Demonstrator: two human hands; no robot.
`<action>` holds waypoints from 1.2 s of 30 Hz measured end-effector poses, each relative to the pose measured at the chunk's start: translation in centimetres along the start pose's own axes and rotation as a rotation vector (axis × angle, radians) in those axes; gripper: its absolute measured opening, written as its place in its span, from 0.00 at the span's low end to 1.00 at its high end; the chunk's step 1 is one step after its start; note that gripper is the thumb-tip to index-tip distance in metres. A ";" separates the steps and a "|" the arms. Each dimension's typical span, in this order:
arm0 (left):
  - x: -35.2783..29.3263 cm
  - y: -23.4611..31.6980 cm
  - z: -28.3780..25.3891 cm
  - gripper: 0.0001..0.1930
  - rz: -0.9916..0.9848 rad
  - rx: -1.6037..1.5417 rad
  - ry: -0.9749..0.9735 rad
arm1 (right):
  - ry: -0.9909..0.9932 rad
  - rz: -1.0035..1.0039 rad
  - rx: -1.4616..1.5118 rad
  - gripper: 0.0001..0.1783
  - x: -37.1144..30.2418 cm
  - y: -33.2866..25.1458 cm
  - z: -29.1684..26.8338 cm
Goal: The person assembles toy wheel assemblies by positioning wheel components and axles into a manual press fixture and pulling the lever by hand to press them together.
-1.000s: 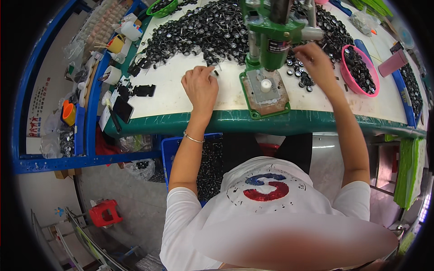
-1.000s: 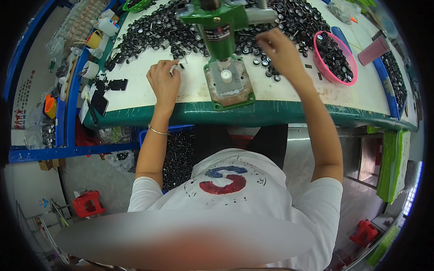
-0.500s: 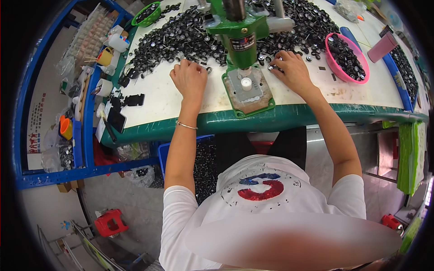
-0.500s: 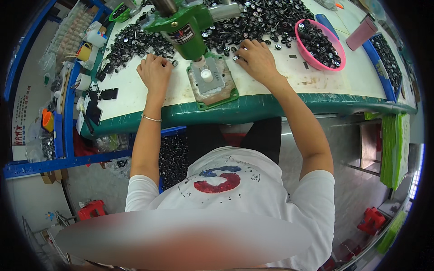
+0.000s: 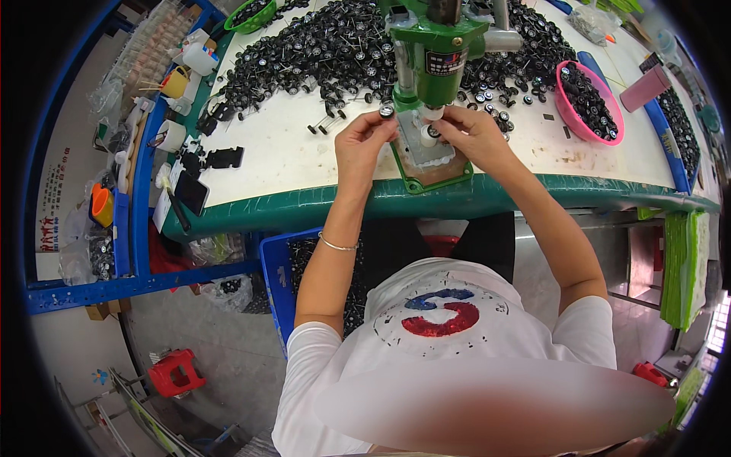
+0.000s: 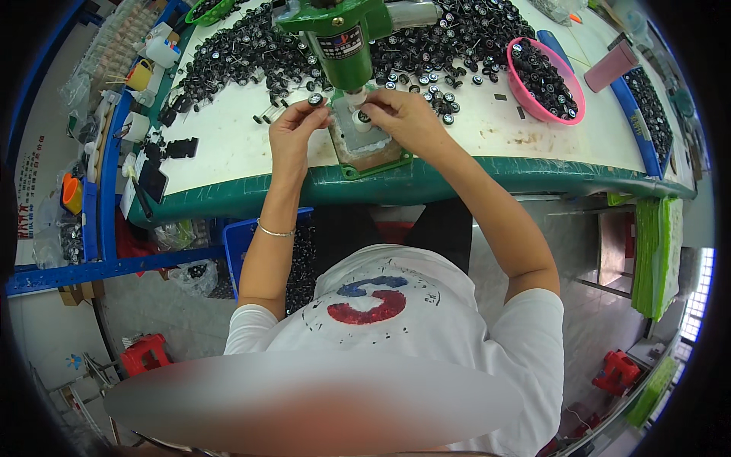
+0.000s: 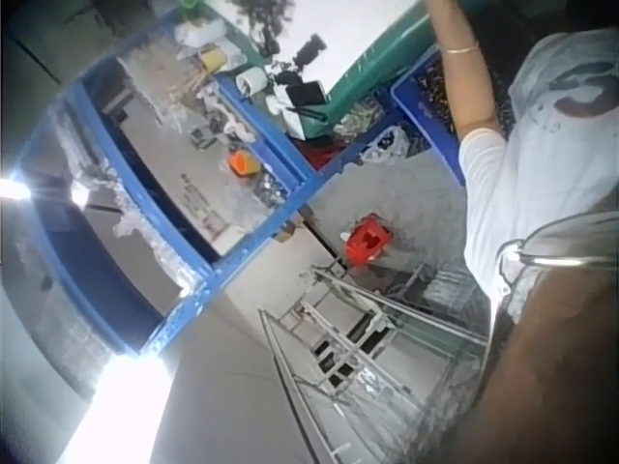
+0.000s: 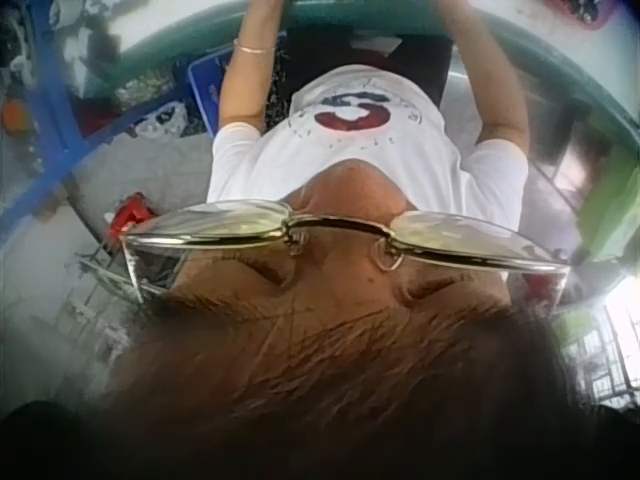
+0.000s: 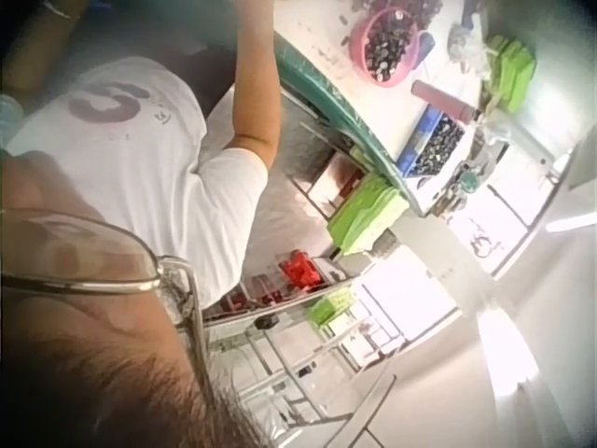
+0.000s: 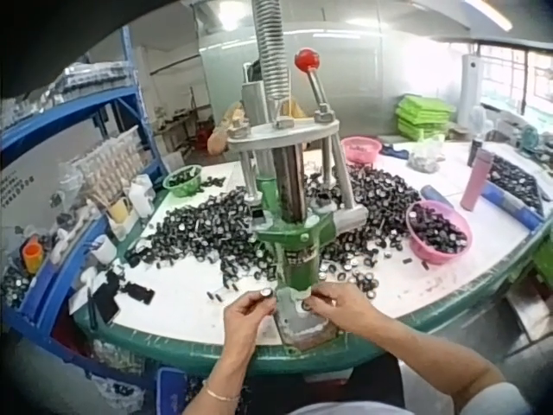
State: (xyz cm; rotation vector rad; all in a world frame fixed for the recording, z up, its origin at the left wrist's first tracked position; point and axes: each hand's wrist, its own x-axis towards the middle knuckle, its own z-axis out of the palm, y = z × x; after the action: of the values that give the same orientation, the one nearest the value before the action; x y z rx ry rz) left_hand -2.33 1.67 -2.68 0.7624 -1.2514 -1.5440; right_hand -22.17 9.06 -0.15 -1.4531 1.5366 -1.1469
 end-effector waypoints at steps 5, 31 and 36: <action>-1.0 0.5 1.3 0.09 0.003 0.029 -0.064 | 0.100 -0.314 -0.253 0.11 -0.2 0.7 1.3; 0.0 0.6 4.9 0.03 0.154 0.048 -0.175 | 0.296 -0.328 0.542 0.14 11.2 -20.0 -10.3; -0.3 0.1 4.5 0.03 0.144 0.024 -0.153 | 0.360 -0.443 0.611 0.15 9.0 -20.7 -8.8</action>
State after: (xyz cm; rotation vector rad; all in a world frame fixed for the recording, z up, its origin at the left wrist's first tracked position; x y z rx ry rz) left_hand -6.21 3.46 -1.35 0.5651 -1.4076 -1.4940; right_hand -24.00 1.84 22.94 -1.2198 0.9426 -2.0190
